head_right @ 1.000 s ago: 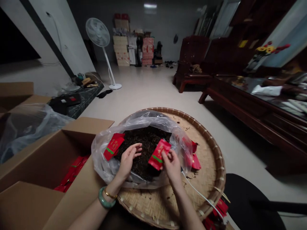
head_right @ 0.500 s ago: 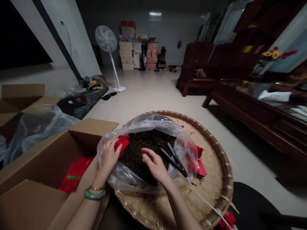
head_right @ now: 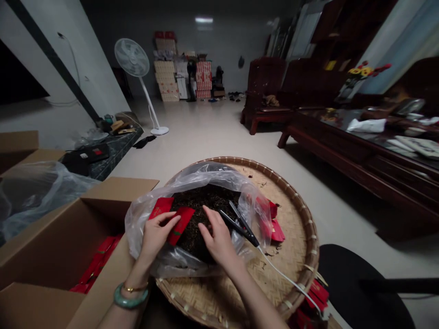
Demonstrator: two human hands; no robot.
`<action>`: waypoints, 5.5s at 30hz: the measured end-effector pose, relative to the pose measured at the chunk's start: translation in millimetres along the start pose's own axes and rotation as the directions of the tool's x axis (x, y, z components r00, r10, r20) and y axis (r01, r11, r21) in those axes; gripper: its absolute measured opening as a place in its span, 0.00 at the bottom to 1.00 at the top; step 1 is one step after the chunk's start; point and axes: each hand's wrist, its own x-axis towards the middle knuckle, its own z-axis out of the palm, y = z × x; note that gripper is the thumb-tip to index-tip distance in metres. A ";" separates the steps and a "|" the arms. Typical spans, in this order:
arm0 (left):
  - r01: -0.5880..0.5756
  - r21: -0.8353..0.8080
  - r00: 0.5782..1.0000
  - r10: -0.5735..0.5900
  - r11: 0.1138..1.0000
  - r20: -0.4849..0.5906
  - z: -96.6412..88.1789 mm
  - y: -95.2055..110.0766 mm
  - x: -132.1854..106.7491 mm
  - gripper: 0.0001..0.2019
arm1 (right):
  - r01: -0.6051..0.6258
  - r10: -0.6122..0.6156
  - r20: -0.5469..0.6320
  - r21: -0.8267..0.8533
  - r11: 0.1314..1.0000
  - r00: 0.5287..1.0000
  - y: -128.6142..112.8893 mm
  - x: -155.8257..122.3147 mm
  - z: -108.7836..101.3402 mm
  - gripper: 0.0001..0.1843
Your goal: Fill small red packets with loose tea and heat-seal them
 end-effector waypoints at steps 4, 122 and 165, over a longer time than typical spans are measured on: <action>0.051 -0.185 0.994 -0.033 0.981 0.102 16.5 28.9 -18.9 0.09 | 0.219 -0.229 -0.025 -0.203 0.954 0.973 -11.6 2.8 4.0 0.27; -0.264 -0.019 0.961 0.261 0.964 -0.094 4.9 -33.8 -25.9 0.18 | 0.158 0.130 0.483 -0.510 0.846 0.866 18.2 66.6 51.2 0.22; -0.388 -0.007 0.922 0.388 0.922 0.017 23.1 -17.0 -32.9 0.15 | -0.419 0.551 0.499 0.865 -0.275 0.669 7.8 24.5 14.0 0.13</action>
